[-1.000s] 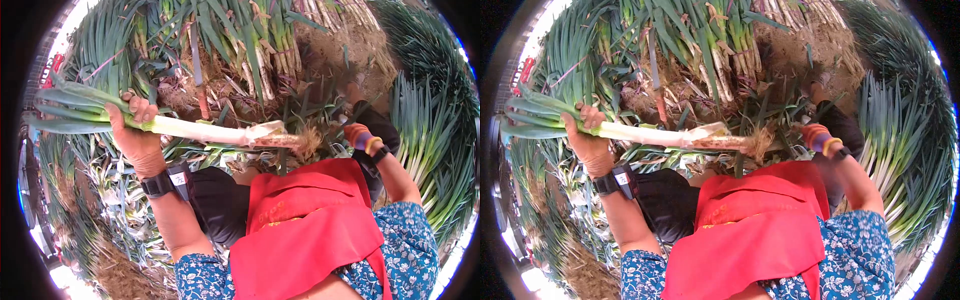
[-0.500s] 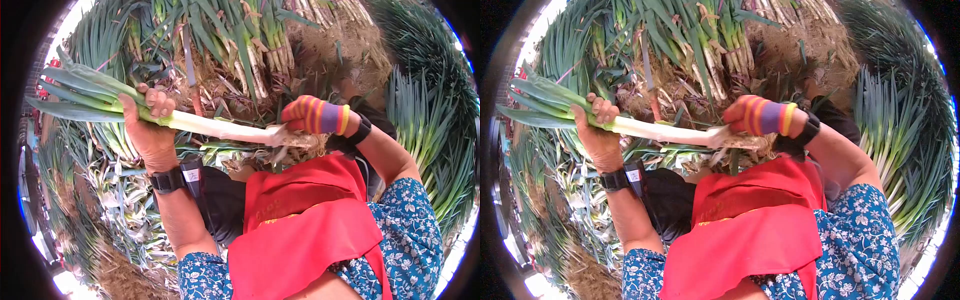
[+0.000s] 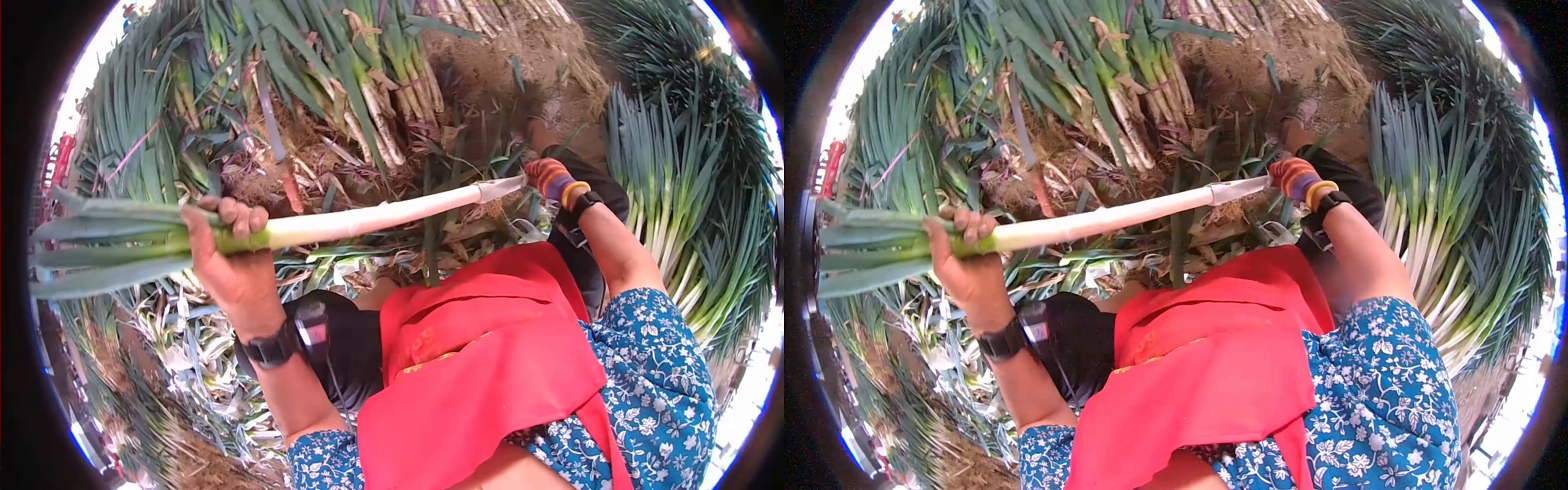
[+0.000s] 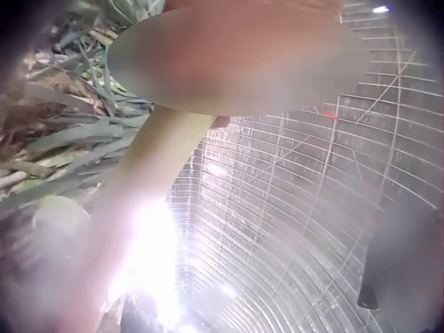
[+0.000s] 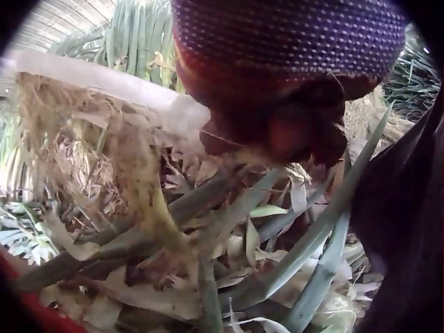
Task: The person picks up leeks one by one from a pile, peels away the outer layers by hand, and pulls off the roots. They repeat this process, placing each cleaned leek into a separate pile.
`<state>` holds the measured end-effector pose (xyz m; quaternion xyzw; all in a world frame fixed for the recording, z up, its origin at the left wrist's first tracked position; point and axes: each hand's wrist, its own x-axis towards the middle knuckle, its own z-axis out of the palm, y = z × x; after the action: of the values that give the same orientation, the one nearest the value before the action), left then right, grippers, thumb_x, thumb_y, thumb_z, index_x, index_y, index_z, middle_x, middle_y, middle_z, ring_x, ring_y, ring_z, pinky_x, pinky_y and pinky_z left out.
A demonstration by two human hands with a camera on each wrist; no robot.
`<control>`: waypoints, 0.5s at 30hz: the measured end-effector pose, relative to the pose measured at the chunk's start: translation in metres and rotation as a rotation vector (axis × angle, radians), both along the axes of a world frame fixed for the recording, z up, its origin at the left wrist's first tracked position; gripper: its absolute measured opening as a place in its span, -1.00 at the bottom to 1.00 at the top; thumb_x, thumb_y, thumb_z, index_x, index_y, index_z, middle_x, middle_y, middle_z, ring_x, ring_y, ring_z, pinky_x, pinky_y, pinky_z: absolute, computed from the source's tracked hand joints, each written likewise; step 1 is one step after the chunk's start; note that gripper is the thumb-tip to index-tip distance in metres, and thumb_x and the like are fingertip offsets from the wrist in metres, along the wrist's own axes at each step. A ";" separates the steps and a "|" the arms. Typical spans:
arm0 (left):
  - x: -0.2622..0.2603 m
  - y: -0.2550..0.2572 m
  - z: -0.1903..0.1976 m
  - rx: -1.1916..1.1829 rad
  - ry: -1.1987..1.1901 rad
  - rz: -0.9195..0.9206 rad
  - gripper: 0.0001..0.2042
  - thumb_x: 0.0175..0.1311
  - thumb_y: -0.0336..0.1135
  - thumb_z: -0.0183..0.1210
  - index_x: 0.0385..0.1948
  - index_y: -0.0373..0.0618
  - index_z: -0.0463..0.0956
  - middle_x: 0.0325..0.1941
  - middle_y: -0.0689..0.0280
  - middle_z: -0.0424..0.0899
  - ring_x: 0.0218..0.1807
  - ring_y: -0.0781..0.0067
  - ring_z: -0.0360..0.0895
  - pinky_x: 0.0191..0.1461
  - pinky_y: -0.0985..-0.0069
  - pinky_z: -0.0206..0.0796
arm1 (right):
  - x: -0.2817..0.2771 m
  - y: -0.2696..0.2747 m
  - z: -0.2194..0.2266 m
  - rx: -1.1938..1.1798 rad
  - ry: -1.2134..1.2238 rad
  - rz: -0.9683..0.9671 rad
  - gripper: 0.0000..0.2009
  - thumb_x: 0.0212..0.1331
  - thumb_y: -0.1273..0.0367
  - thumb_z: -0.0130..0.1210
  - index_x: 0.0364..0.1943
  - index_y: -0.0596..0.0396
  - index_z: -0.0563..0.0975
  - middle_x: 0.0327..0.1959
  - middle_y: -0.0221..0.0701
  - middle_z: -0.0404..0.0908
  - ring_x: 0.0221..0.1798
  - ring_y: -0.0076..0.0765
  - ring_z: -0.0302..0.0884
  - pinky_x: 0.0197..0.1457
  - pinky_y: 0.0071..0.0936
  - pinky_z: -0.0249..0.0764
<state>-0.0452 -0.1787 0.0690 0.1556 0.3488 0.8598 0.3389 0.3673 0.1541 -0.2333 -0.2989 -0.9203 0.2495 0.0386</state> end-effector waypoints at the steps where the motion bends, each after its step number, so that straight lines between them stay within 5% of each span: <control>1: 0.009 -0.004 0.004 0.007 0.005 -0.001 -0.74 0.21 -0.12 0.15 -0.32 -0.10 0.35 -0.55 0.40 0.31 -0.53 0.59 0.21 -0.37 0.55 0.12 | -0.002 0.001 0.008 -0.156 0.232 0.039 -0.91 -0.15 0.42 0.16 -0.60 0.00 0.46 -0.66 -0.29 0.41 -0.52 -0.13 0.41 -0.44 -0.35 0.36; 3: 0.025 -0.011 0.011 -0.005 0.031 0.022 -0.73 0.21 -0.12 0.15 -0.30 -0.11 0.35 -0.56 0.41 0.30 -0.54 0.60 0.21 -0.38 0.55 0.13 | -0.002 0.010 0.014 -0.387 0.516 0.145 -0.87 -0.18 0.51 0.18 -0.64 0.03 0.45 -0.69 -0.38 0.36 -0.60 -0.25 0.30 -0.47 -0.46 0.33; 8: 0.044 -0.038 0.037 -0.034 0.161 0.059 -0.72 0.25 -0.12 0.11 -0.26 -0.13 0.32 -0.53 0.41 0.29 -0.53 0.62 0.19 -0.37 0.57 0.11 | -0.026 -0.002 0.026 -0.351 0.507 0.108 -0.90 -0.19 0.49 0.15 -0.65 0.04 0.44 -0.68 -0.36 0.40 -0.58 -0.21 0.37 -0.48 -0.41 0.34; 10: 0.052 -0.048 0.048 -0.023 0.209 0.036 -0.74 0.28 -0.17 0.06 -0.22 -0.16 0.31 -0.50 0.40 0.30 -0.51 0.60 0.20 -0.38 0.58 0.10 | -0.032 -0.008 0.031 0.028 0.230 0.112 -0.94 -0.18 0.44 0.12 -0.64 0.05 0.46 -0.63 -0.30 0.48 -0.53 -0.14 0.46 -0.48 -0.34 0.36; 11: 0.051 -0.057 0.061 -0.144 0.265 0.293 -0.78 0.27 -0.25 0.07 -0.24 -0.18 0.29 -0.51 0.40 0.27 -0.51 0.59 0.17 -0.38 0.58 0.11 | -0.016 0.007 0.003 0.037 0.049 -0.012 -0.96 -0.16 0.41 0.09 -0.60 0.04 0.51 -0.51 -0.24 0.56 -0.46 -0.11 0.53 -0.43 -0.31 0.42; 12: 0.043 -0.072 0.079 -0.267 0.323 0.550 -0.80 0.26 -0.32 0.08 -0.26 -0.20 0.27 -0.52 0.39 0.24 -0.51 0.58 0.15 -0.37 0.58 0.12 | 0.005 -0.006 0.034 0.522 -0.381 -0.014 -0.95 -0.13 0.47 0.11 -0.63 0.01 0.51 -0.60 -0.41 0.48 -0.50 -0.34 0.46 -0.41 -0.49 0.44; 13: 0.016 -0.112 0.104 -0.047 0.211 0.303 -0.82 0.26 -0.35 0.06 -0.28 -0.21 0.26 -0.51 0.38 0.23 -0.50 0.55 0.16 -0.35 0.56 0.13 | 0.010 -0.006 0.074 0.268 -0.742 -0.063 -0.89 -0.02 0.43 0.02 -0.62 -0.04 0.51 -0.61 -0.43 0.47 -0.52 -0.34 0.45 -0.44 -0.45 0.43; 14: -0.016 -0.151 0.121 0.171 0.103 0.067 -0.84 0.26 -0.39 0.04 -0.30 -0.22 0.24 -0.50 0.37 0.23 -0.49 0.53 0.17 -0.33 0.55 0.15 | 0.009 0.019 0.043 0.283 -0.726 -0.032 -0.89 -0.02 0.43 0.02 -0.62 -0.04 0.51 -0.61 -0.43 0.47 -0.52 -0.34 0.45 -0.44 -0.45 0.43; 15: -0.042 -0.162 0.127 0.146 0.168 0.087 -0.83 0.25 -0.40 0.05 -0.31 -0.22 0.23 -0.49 0.37 0.22 -0.47 0.52 0.19 -0.30 0.53 0.16 | 0.024 0.027 0.002 -0.070 -0.308 -0.009 -0.92 -0.04 0.43 0.02 -0.59 -0.03 0.52 -0.58 -0.39 0.48 -0.48 -0.35 0.46 -0.38 -0.44 0.43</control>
<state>-0.0870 -0.3403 0.1960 0.2362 0.3186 0.8808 0.2587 0.3917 0.1812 -0.2317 -0.3387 -0.9048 0.2325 -0.1123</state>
